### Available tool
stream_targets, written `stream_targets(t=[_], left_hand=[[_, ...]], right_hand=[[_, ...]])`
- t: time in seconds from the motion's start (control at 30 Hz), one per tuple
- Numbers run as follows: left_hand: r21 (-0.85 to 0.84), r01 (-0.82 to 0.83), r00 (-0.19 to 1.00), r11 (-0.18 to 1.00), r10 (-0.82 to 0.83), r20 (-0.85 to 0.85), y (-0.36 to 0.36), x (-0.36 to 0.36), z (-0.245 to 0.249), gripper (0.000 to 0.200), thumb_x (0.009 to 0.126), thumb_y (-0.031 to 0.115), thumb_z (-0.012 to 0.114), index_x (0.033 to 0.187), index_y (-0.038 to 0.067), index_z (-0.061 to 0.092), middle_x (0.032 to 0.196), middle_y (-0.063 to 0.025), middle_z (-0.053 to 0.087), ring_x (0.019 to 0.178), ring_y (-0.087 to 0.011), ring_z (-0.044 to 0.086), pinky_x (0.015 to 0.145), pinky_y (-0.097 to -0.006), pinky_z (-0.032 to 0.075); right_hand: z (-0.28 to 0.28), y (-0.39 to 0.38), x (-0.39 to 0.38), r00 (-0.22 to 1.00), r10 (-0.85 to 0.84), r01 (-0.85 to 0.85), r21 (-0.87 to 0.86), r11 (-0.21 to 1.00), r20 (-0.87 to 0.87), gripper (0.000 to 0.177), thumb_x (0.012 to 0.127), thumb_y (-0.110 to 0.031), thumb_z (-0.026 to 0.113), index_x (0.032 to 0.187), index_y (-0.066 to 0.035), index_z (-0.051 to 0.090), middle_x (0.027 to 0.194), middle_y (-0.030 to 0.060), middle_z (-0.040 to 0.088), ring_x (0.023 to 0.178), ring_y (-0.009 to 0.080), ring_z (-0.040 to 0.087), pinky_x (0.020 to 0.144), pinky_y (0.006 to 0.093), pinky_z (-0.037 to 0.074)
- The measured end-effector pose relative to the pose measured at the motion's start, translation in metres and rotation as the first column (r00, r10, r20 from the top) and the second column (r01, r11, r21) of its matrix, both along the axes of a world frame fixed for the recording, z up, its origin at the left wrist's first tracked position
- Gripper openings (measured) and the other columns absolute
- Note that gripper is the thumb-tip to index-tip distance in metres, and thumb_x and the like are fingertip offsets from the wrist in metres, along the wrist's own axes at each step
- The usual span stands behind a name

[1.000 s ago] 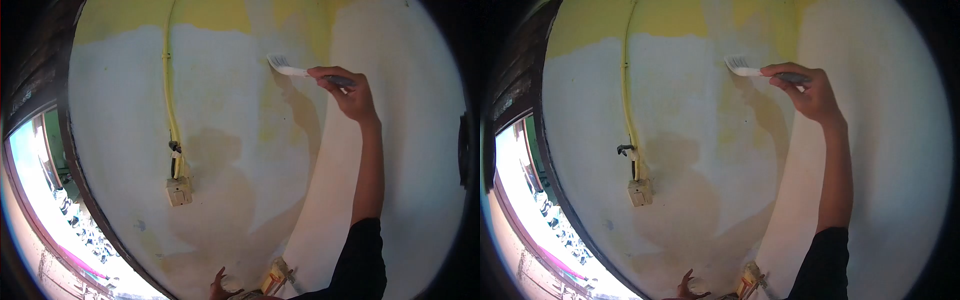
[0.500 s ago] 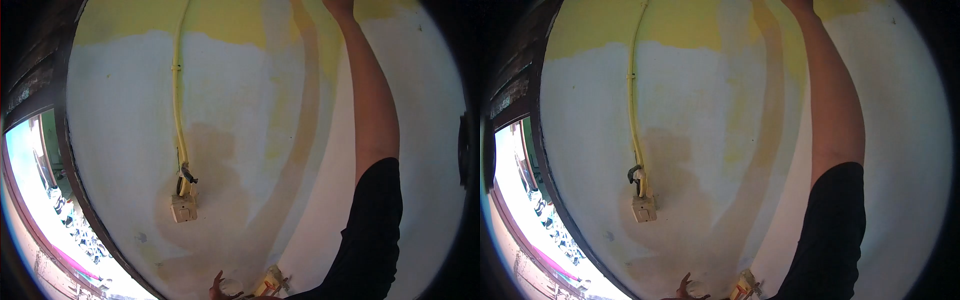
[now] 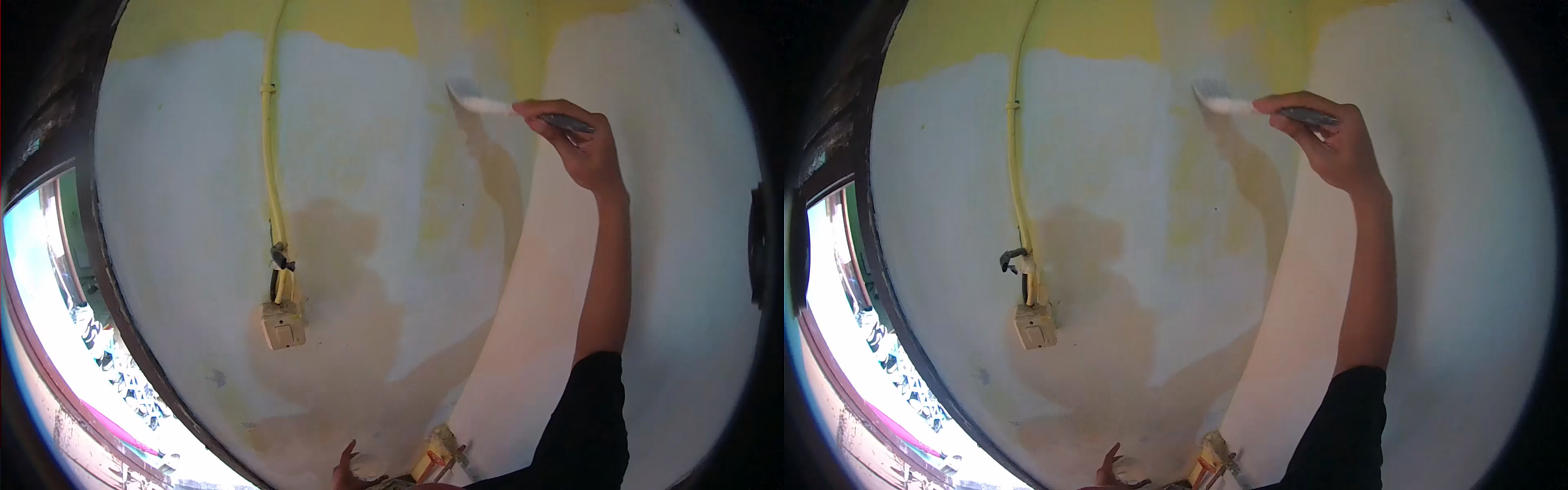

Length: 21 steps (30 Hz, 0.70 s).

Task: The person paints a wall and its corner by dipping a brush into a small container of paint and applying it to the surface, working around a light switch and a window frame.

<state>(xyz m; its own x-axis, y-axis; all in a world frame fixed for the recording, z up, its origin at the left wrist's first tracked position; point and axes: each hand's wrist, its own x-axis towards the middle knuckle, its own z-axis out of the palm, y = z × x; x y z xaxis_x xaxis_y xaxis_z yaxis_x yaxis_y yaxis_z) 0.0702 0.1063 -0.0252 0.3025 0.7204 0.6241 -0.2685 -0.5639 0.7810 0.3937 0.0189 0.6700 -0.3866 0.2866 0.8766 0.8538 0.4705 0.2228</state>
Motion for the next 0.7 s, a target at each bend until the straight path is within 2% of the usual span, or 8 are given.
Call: stream_targets(t=[0.07,0.13,0.2,0.27,0.33,0.4,0.53,0.7], left_hand=[[0.106,0.15,0.988,0.983,-0.154,0.029,0.002,0.002,0.008,0.034,0.114,0.018,0.051,0.115,-0.006,0.076,0.111,-0.0309,0.074,0.108,-0.043,0.073,0.12,-0.0768,0.037],[0.37,-0.034,0.985,0.928,-0.032,0.171,-0.015,0.002,0.041,0.04,0.115,0.025,0.05,0.13,-0.003,0.073,0.118,-0.0275,0.074,0.115,-0.0389,0.072,0.126,-0.0726,0.034],[0.267,0.067,0.992,0.961,-0.093,0.088,-0.005,0.006,0.014,0.042,0.116,0.028,0.048,0.135,-0.002,0.069,0.121,-0.0254,0.074,0.118,-0.0385,0.07,0.126,-0.0703,0.034],[0.031,0.239,0.97,0.97,-0.237,-0.061,0.017,0.009,-0.038,0.048,0.116,0.034,0.045,0.146,0.0,0.062,0.128,-0.0214,0.072,0.125,-0.0377,0.067,0.128,-0.0655,0.035],[-0.22,0.358,0.902,0.907,-0.397,-0.168,0.032,0.012,-0.06,0.056,0.117,0.039,0.043,0.157,0.002,0.056,0.135,-0.0173,0.071,0.132,-0.0369,0.064,0.129,-0.0607,0.036],[-0.223,0.207,0.946,0.952,-0.253,-0.201,0.0,0.014,-0.004,0.058,0.117,0.041,0.042,0.159,0.003,0.053,0.139,-0.0174,0.069,0.134,-0.0369,0.062,0.129,-0.0608,0.036],[-0.29,0.106,0.956,0.951,-0.178,-0.235,-0.023,0.009,0.031,0.063,0.116,0.045,0.041,0.163,0.004,0.047,0.146,-0.0176,0.065,0.138,-0.0369,0.059,0.129,-0.0609,0.034],[-0.305,0.053,0.948,0.951,-0.144,-0.283,-0.032,0.003,0.024,0.07,0.111,0.047,0.048,0.167,0.006,0.041,0.151,-0.0185,0.063,0.14,-0.0371,0.058,0.127,-0.0602,0.036]], right_hand=[[0.009,-0.023,0.001,1.0,-0.016,0.013,-0.113,0.993,-0.021,0.016,0.105,-0.009,0.073,0.119,0.0,0.078,0.118,0.0072,0.082,0.11,0.0146,0.075,0.096,0.0312,0.061],[0.045,-0.035,0.011,1.0,0.029,-0.028,-0.263,0.964,0.0,0.016,0.108,-0.009,0.069,0.118,0.001,0.077,0.118,0.0105,0.08,0.112,0.0224,0.075,0.105,0.0368,0.061],[0.098,-0.031,0.019,0.999,0.051,-0.054,-0.283,0.958,-0.019,0.02,0.109,-0.018,0.069,0.118,-0.001,0.077,0.118,0.0106,0.079,0.111,0.0222,0.075,0.104,0.0379,0.062],[0.158,-0.008,0.019,1.0,-0.014,0.016,-0.214,0.977,0.013,0.023,0.107,-0.023,0.074,0.118,-0.003,0.078,0.117,0.0079,0.081,0.107,0.0172,0.077,0.097,0.0321,0.062],[0.18,-0.002,-0.026,0.99,-0.108,0.098,-0.116,0.988,-0.085,0.022,0.104,-0.015,0.077,0.113,0.005,0.074,0.107,0.0112,0.078,0.099,0.0192,0.075,0.09,0.0332,0.063],[0.232,0.018,-0.016,0.995,0.026,-0.026,-0.002,1.0,-0.097,0.023,0.105,-0.015,0.076,0.112,0.006,0.073,0.11,0.0141,0.076,0.104,0.0238,0.075,0.098,0.0394,0.065],[0.282,0.039,-0.019,0.999,-0.001,0.015,0.301,0.953,-0.046,0.019,0.105,-0.015,0.075,0.112,0.002,0.075,0.107,0.0095,0.078,0.102,0.0206,0.075,0.092,0.034,0.062],[0.212,0.075,-0.016,0.993,-0.11,0.117,0.653,0.748,-0.051,0.016,0.105,-0.016,0.076,0.111,-0.001,0.077,0.104,0.0054,0.08,0.097,0.0151,0.073,0.087,0.0306,0.058]])
